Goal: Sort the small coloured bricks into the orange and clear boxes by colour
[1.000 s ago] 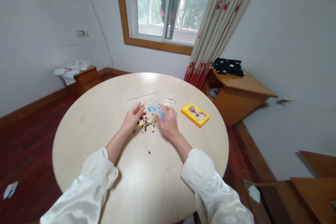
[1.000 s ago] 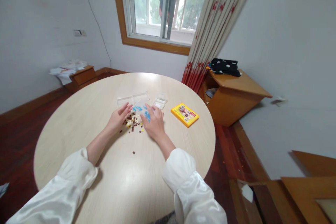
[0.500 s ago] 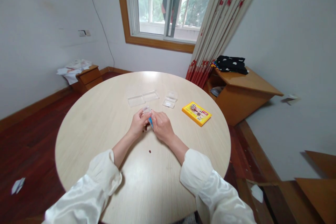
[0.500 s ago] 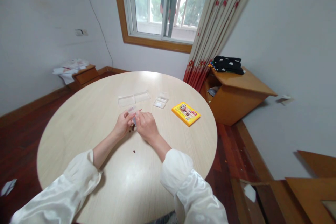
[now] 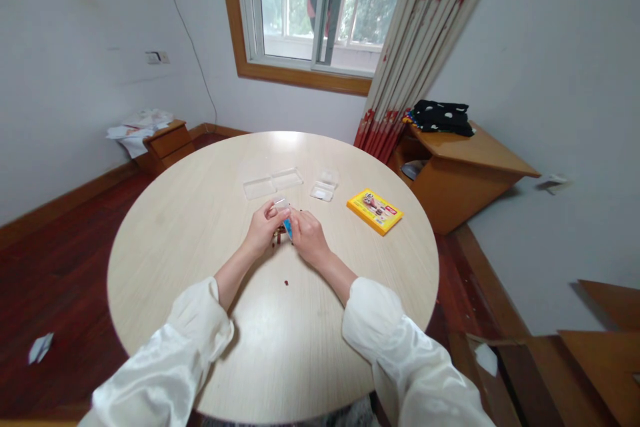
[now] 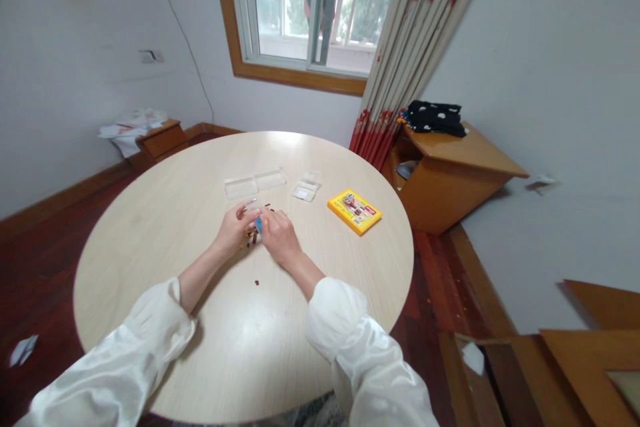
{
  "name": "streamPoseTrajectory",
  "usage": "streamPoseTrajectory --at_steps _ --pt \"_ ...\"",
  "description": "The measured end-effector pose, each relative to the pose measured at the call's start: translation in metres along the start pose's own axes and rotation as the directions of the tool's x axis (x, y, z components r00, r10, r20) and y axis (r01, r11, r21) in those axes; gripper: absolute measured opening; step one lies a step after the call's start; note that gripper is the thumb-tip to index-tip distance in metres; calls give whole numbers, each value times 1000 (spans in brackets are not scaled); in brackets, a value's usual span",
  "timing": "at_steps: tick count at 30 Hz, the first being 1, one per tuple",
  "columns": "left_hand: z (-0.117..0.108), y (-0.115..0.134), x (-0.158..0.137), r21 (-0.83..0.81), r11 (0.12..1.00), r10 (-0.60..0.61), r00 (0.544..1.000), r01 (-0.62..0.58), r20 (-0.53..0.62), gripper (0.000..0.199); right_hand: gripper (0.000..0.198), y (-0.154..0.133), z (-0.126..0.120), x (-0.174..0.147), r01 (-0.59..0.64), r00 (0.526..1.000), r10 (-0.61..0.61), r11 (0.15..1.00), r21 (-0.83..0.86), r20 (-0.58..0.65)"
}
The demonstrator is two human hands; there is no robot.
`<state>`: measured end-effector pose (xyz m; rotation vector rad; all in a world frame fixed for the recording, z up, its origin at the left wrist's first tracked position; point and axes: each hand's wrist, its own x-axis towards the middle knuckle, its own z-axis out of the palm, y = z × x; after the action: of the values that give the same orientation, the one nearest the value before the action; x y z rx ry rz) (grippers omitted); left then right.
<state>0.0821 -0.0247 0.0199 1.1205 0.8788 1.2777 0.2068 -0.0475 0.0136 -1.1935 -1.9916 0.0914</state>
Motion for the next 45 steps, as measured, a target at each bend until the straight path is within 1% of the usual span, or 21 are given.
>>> streamPoseTrajectory --at_steps 2,4,6,7,10,12,16,20,22,25,29,33,37,39,40,41,43,45 --pt "0 -2 0 -14 1000 -11 1000 11 -25 58 45 3 1 0 -47 999 47 998 36 -24" --pt "1 -3 0 -46 999 -25 999 23 -39 63 46 7 0 1 -148 986 155 985 86 -70" --pt "2 -2 -1 -75 997 -26 999 25 -19 65 48 11 -2 2 -238 960 256 959 151 -114" --pt "2 0 -1 -86 996 -26 1000 26 0 66 47 13 -3 2 -256 951 282 948 189 -125" --pt "0 8 -2 -91 995 -41 996 47 73 72 42 16 -6 4 -245 945 294 926 289 -143" --pt "-5 13 -1 -54 997 -44 993 50 113 77 38 16 -7 4 -240 940 301 917 319 -161" --pt "-16 18 4 54 998 9 992 -15 123 84 32 21 -8 6 -239 930 307 923 301 -201" --pt "-19 21 4 184 978 75 986 -101 146 79 32 30 -7 6 -272 922 333 920 281 -199" --pt "-18 24 2 269 951 109 980 -152 166 74 32 34 -7 6 -307 914 362 912 273 -184" --pt "-15 28 -1 355 908 148 962 -224 229 70 31 39 -8 6 -351 902 399 900 260 -166" --pt "-10 31 -6 436 854 146 935 -284 323 67 31 42 -11 7 -404 876 451 881 247 -173" --pt "-6 33 -9 537 767 133 905 -352 404 68 35 45 -13 7 -384 872 443 882 275 -205" --pt "-4 34 -11 549 713 193 875 -435 443 63 36 47 -18 9 -350 891 410 894 280 -196" --pt "-4 34 -11 543 699 266 874 -466 407 57 36 46 -23 11 -304 912 363 911 278 -194" --pt "-4 34 -10 545 695 313 879 -469 358 53 36 45 -27 13 -272 924 331 921 280 -192" --pt "-5 34 -8 550 697 361 887 -461 287 49 35 44 -32 14 -241 934 302 928 285 -192" --pt "-8 36 -3 539 739 430 899 -405 85 42 37 42 -46 18 -204 942 270 932 298 -201" --pt "-16 40 3 451 832 426 893 -324 -145 42 38 40 -66 18 -221 931 291 930 293 -221"
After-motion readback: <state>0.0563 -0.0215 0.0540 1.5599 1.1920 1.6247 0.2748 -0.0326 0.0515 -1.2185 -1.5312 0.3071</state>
